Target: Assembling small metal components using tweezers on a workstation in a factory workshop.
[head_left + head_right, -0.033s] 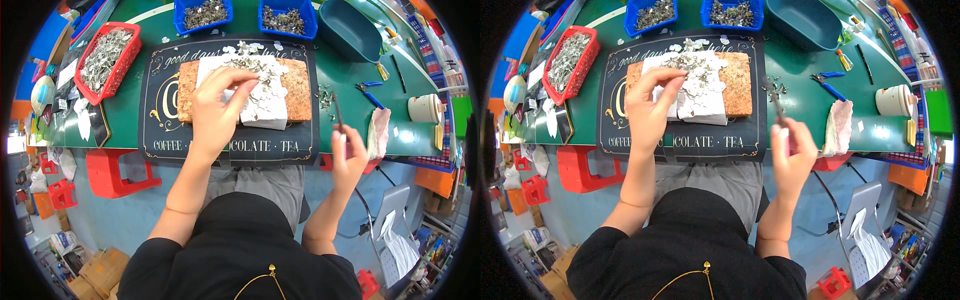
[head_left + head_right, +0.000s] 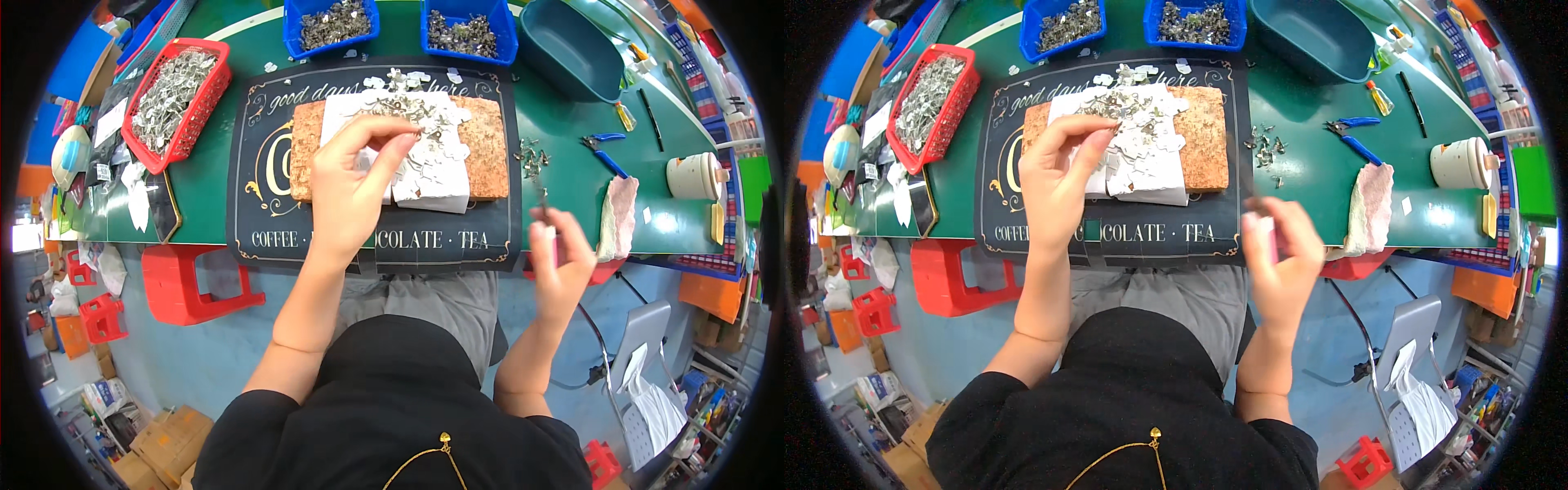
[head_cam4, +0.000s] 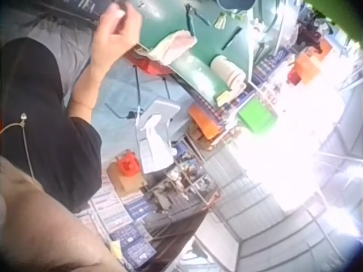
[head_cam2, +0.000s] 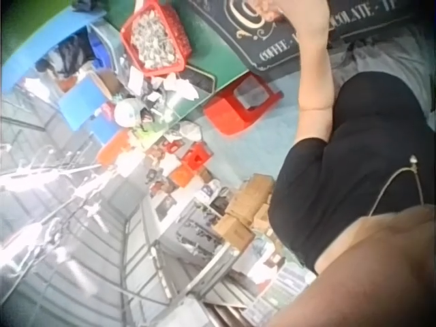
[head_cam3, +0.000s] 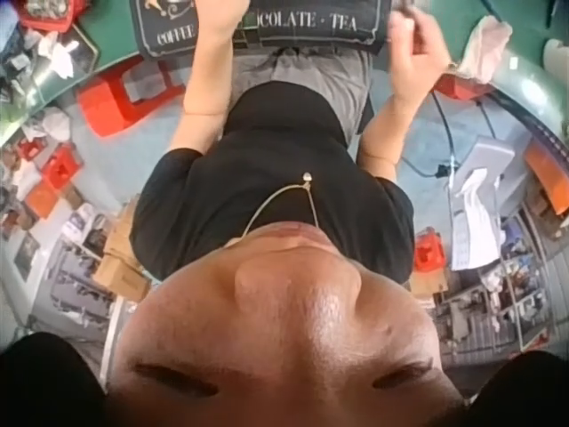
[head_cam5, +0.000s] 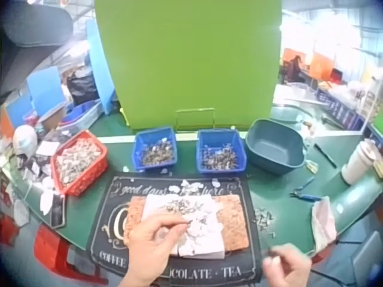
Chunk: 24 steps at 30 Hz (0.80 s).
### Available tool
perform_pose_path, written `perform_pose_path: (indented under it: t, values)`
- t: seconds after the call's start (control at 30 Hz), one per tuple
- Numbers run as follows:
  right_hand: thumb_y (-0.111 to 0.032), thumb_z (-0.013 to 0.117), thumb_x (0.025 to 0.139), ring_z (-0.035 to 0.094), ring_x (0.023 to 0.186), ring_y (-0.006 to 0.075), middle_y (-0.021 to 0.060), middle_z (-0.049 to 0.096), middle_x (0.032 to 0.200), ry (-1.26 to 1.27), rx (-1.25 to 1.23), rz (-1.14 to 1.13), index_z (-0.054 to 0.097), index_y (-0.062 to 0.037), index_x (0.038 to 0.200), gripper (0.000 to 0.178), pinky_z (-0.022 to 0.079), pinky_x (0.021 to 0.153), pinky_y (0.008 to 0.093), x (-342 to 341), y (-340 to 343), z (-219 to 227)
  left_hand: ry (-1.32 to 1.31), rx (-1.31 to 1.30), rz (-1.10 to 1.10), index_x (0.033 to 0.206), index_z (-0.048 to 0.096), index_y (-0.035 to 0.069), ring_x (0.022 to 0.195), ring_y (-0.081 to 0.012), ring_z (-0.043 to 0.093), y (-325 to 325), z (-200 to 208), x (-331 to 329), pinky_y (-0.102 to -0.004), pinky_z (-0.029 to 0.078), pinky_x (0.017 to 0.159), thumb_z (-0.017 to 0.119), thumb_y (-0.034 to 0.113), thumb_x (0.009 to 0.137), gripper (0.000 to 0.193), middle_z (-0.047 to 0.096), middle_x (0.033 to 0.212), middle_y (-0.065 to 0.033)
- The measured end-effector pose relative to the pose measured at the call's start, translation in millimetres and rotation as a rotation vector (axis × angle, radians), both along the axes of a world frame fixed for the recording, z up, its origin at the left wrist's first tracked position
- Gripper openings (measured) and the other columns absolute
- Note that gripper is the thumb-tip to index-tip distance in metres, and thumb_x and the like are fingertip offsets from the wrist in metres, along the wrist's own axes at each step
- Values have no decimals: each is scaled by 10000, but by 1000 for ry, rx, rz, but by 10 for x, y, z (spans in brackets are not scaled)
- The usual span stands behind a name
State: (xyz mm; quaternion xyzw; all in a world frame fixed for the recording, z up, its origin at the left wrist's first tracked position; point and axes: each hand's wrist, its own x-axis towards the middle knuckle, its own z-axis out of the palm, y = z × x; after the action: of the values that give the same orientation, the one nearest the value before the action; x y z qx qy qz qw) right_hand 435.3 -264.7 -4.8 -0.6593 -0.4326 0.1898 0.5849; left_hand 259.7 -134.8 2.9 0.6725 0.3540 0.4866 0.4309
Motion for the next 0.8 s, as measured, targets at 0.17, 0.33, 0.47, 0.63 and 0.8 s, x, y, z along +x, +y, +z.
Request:
perform_pose_path:
  t: [0.17,0.33,0.47,0.63,0.8]
  values:
    - [5,602,786,504,718,91,88,581,851,121,-58,306,581,91,937,175,388,617,186,-284,60,-67,-723,-650,-361,969,533,0,791,-163,550,-173,-101,-105,-284,460,743,526,166,908,177,585,836,-67]
    - [-9,618,766,471,656,73,81,572,792,204,-47,420,597,88,903,169,347,556,180,-417,109,23,-960,-893,-610,1007,497,11,793,-149,543,-237,-133,-227,-280,456,736,490,196,926,202,566,874,-68]
    - [-10,618,767,470,654,70,80,573,795,172,-91,448,599,85,910,172,346,548,181,-438,116,25,-934,-892,-592,988,515,3,807,-149,544,-271,-88,-230,-286,455,738,508,171,917,183,553,894,-74]
    - [-17,657,745,477,585,65,56,562,720,221,-12,331,610,67,879,165,355,504,190,-471,105,-21,-147,234,220,870,587,13,750,-178,568,-327,-61,-150,-274,454,682,659,6,774,120,605,800,-87]
    - [9,604,786,483,651,64,71,584,796,94,-65,355,593,85,908,144,353,545,180,-524,129,-11,107,537,232,871,564,-20,777,-197,549,-335,-83,-157,-289,449,722,651,-83,738,171,572,828,-108]
